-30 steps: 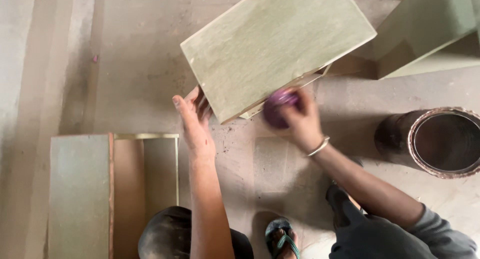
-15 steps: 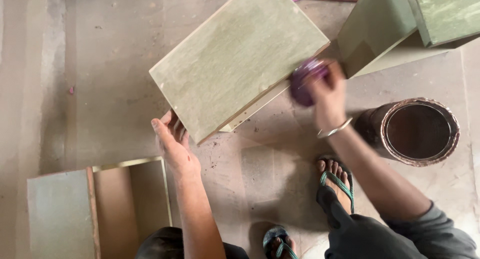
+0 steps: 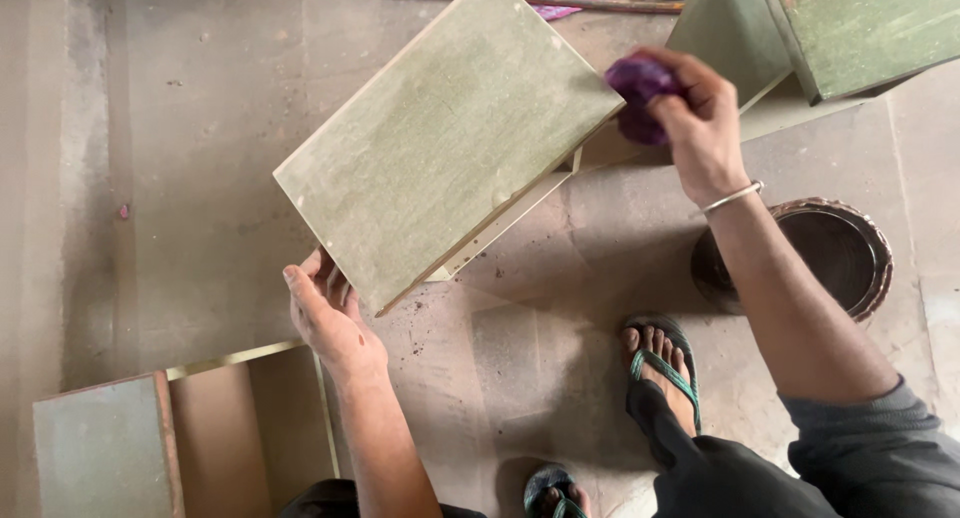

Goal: The person applies a dark wood finish to several rectangular wooden pieces using a purple cloth. They dip the cloth into a metal can, wipe each piece thoroughly, and flip them to cover all sides.

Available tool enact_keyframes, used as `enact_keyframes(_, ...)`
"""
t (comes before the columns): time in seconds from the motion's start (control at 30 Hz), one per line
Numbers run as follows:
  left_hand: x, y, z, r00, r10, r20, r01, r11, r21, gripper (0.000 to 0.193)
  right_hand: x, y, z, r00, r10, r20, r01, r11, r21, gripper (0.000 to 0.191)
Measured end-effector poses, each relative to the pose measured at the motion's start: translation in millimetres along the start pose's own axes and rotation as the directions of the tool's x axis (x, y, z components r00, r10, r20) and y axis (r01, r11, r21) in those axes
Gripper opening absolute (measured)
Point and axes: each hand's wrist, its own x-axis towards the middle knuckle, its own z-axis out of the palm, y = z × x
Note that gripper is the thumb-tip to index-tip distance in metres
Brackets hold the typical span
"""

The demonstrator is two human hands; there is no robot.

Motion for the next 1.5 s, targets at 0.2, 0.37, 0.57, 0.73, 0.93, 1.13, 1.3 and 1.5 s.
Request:
enact_keyframes(0.2,2,4,4,0.998,-0.030,-0.051,0.031,0.999,0.014,0.066,-10,-26,-10,0.996,0.068,0.059,-0.059,0.988,-0.145,0.046)
enact_keyframes(0.37,8,-4,2,0.996,-0.024,-0.081,0.022,0.999,-0.026,0.064,7,-11,-5,0.993,0.001,0.119,0.005,0.999,-0.047,0.046)
enact_keyframes(0.57,19,-5,-18,0.995,-0.093,0.022,0.093,0.995,-0.022,0.052,-31,-1,-2,0.989,0.135,0.068,-0.132,0.990,-0.042,0.047)
enact_keyframes(0.73,26,1,-33,0.990,-0.111,0.092,0.110,0.994,0.012,0.056,-107,-1,76,0.829,0.462,0.315,-0.309,0.849,-0.429,0.060)
enact_keyframes(0.93,26,25,-50,0.993,-0.094,0.075,0.091,0.995,0.037,0.061,-192,-5,228,0.740,0.228,0.633,-0.276,0.961,-0.023,0.036)
enact_keyframes(1.13,8,45,-67,0.976,0.121,-0.179,-0.109,0.991,0.076,0.055,-201,-2,282,0.879,0.261,0.400,-0.347,0.924,0.159,0.028)
enact_keyframes(1.3,6,47,-62,0.977,0.203,-0.058,-0.203,0.979,0.012,0.049,-198,-1,275,0.840,0.372,0.396,-0.521,0.757,0.394,0.018)
enact_keyframes(1.5,7,44,-50,0.963,0.263,-0.060,-0.265,0.964,-0.016,0.042,-201,-4,283,0.851,0.309,0.424,-0.476,0.796,0.374,0.017)
